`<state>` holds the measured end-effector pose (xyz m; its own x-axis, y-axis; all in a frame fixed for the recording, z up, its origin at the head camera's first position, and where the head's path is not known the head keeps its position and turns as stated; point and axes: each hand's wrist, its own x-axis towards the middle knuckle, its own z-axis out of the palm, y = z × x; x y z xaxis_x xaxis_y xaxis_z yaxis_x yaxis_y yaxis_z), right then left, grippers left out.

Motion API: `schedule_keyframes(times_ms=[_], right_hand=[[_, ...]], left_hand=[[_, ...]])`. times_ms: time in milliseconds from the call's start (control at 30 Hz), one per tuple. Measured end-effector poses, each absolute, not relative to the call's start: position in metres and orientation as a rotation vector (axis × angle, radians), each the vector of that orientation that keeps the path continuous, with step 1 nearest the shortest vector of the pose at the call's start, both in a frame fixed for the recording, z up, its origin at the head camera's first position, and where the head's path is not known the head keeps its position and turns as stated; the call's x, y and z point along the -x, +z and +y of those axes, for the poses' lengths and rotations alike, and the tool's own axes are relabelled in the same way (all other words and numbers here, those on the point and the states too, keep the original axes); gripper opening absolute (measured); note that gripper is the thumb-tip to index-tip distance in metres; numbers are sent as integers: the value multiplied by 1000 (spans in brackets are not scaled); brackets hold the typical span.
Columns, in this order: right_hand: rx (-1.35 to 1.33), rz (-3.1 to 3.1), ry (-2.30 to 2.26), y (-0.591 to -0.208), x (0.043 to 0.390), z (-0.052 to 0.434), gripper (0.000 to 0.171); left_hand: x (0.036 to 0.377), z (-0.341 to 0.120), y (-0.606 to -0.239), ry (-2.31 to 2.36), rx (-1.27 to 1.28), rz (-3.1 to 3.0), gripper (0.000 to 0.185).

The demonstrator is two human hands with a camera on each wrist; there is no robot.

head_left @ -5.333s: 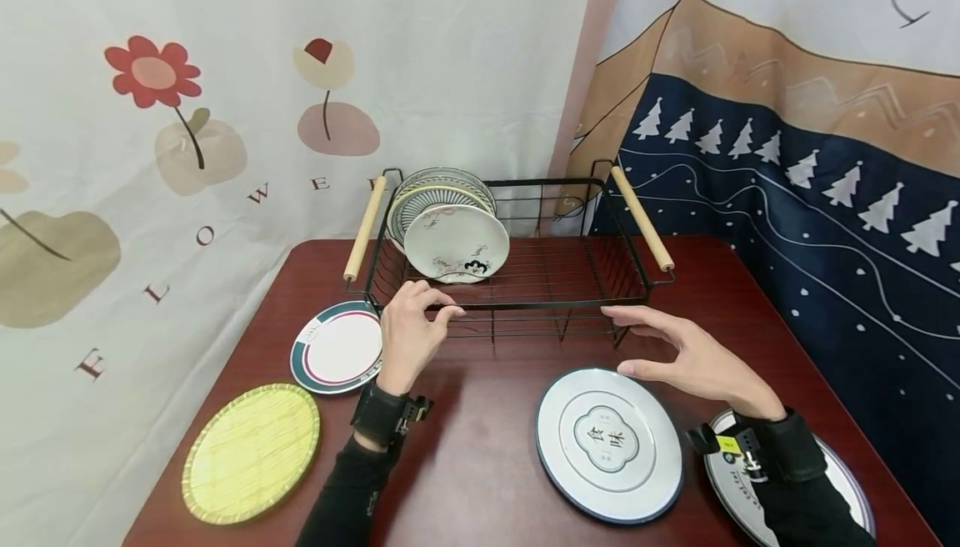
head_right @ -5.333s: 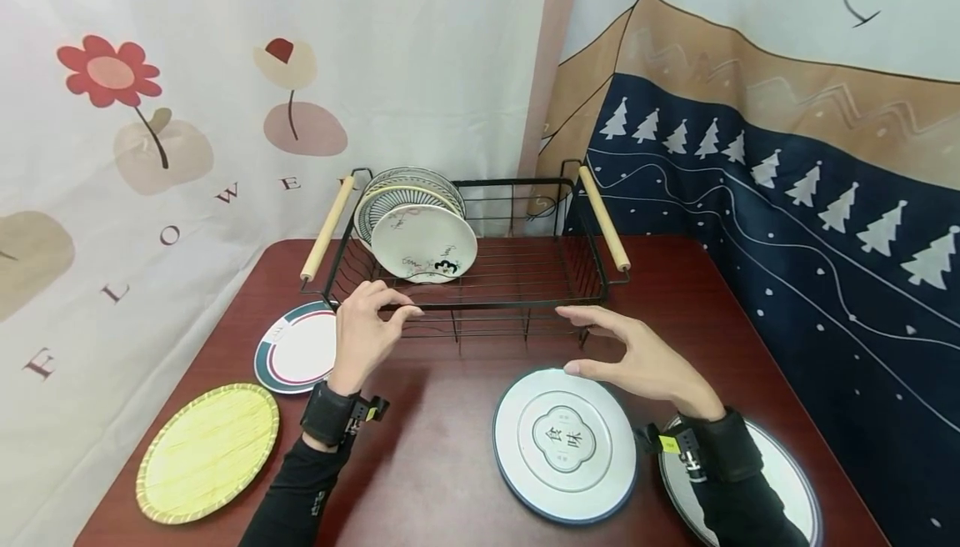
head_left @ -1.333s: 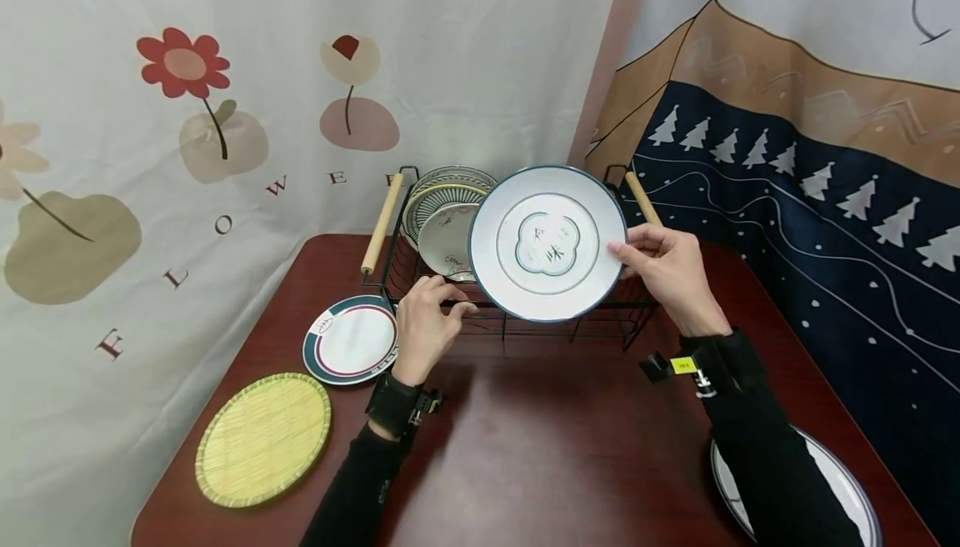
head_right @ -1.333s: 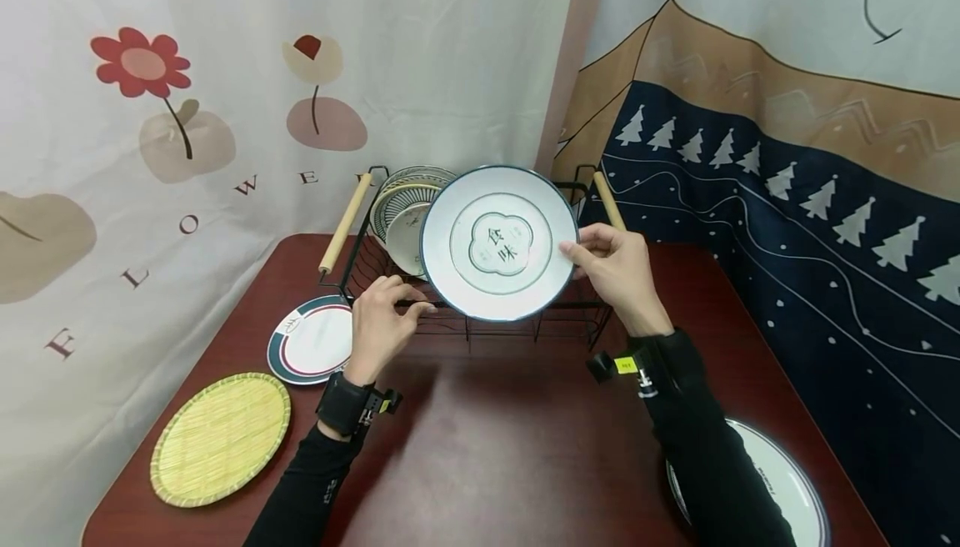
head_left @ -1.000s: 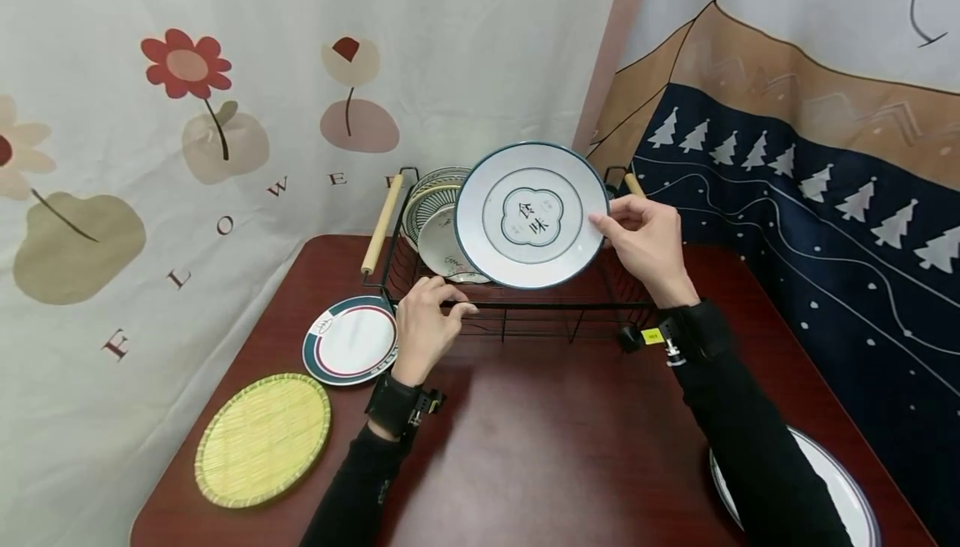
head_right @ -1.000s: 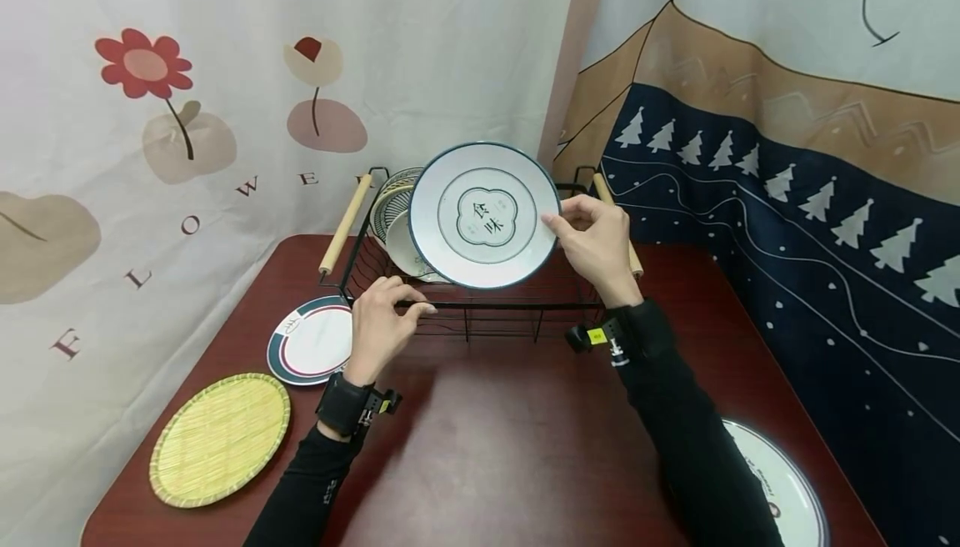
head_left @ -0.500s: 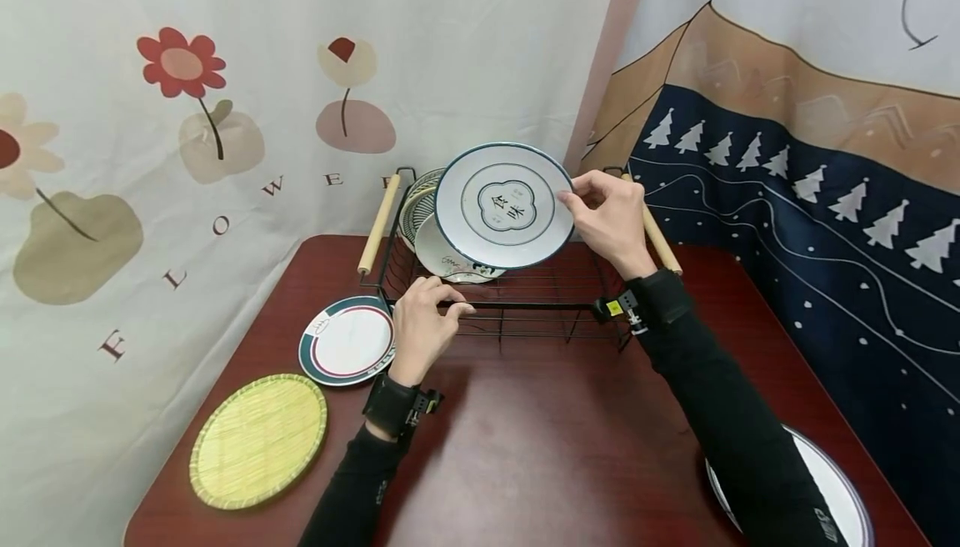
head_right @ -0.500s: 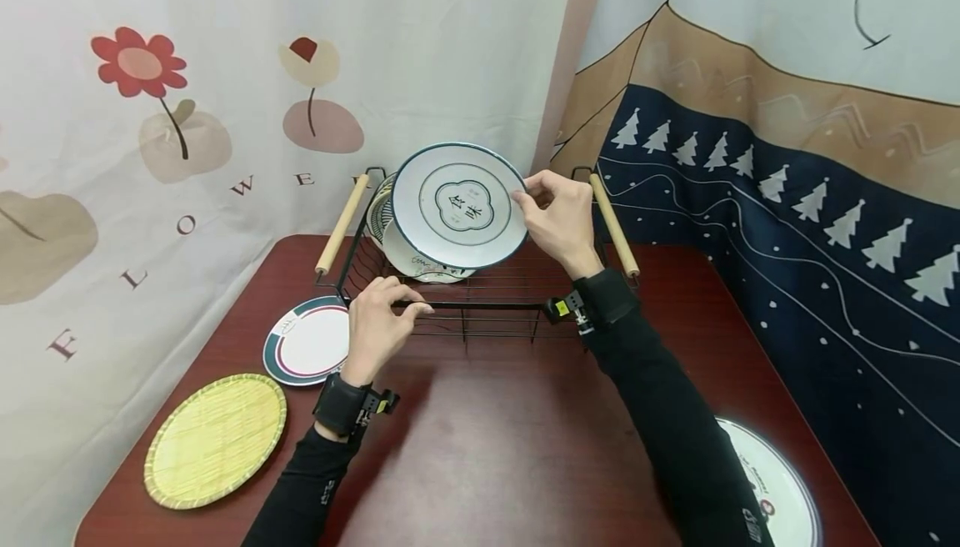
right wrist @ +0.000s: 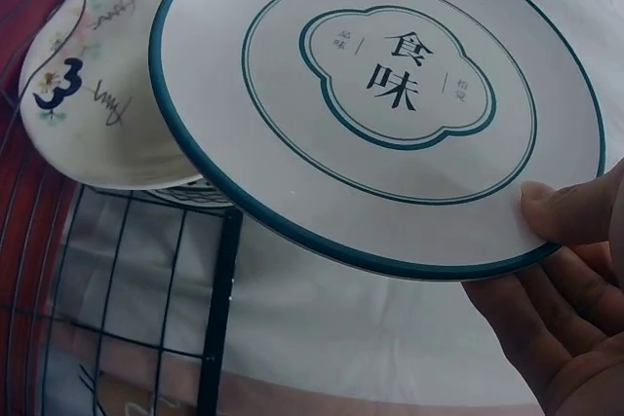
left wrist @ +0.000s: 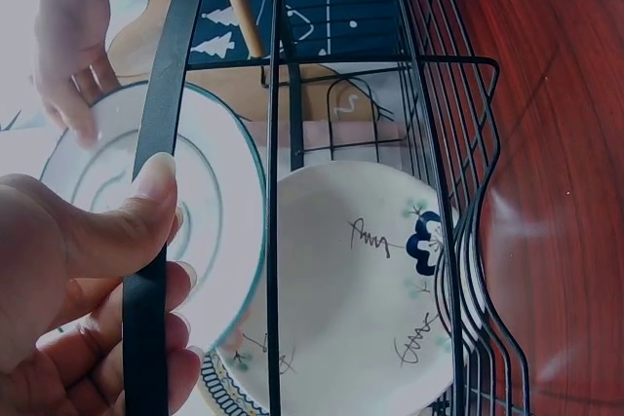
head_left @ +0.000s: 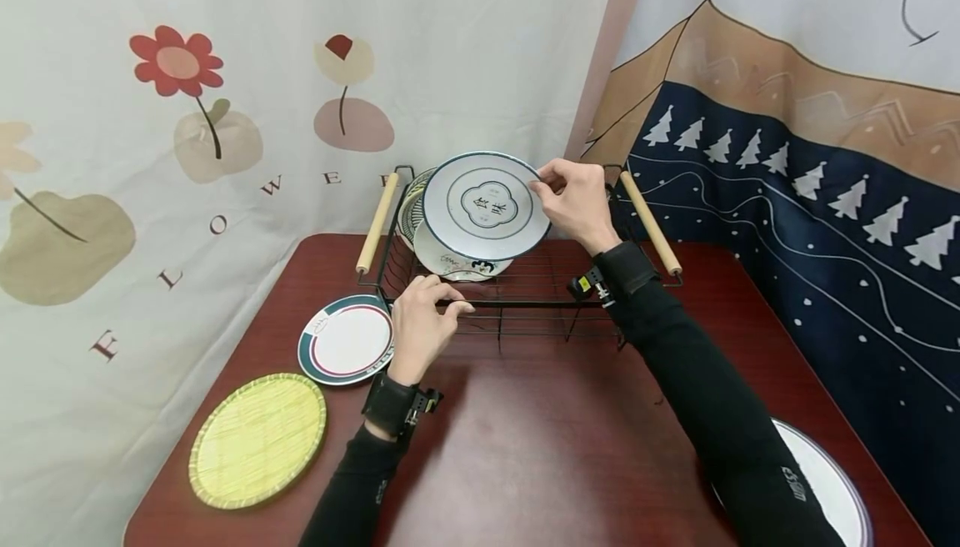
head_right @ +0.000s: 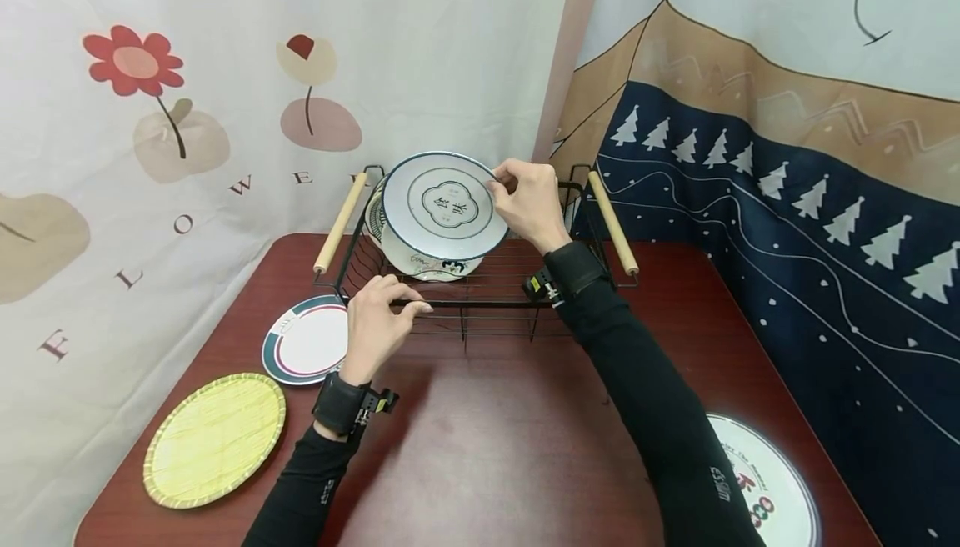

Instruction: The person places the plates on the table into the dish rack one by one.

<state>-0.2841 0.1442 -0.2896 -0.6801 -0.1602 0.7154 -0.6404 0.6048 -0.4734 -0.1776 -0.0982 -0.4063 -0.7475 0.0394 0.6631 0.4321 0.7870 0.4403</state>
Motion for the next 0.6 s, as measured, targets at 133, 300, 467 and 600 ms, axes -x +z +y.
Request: schedule_keyframes(times_ms=[133, 300, 467, 600], right_hand=[[-662, -2229, 967, -291, 291, 135, 8], [-679, -2279, 944, -294, 298, 125, 9], [-685, -2347, 932, -298, 305, 117, 10], [-691, -2391, 879, -302, 309, 111, 10]], left_hand=[[178, -99, -407, -771, 352, -2322, 14], [178, -100, -408, -775, 352, -2318, 14], [178, -100, -408, -787, 353, -2314, 14], [178, -99, -408, -792, 352, -2325, 12]])
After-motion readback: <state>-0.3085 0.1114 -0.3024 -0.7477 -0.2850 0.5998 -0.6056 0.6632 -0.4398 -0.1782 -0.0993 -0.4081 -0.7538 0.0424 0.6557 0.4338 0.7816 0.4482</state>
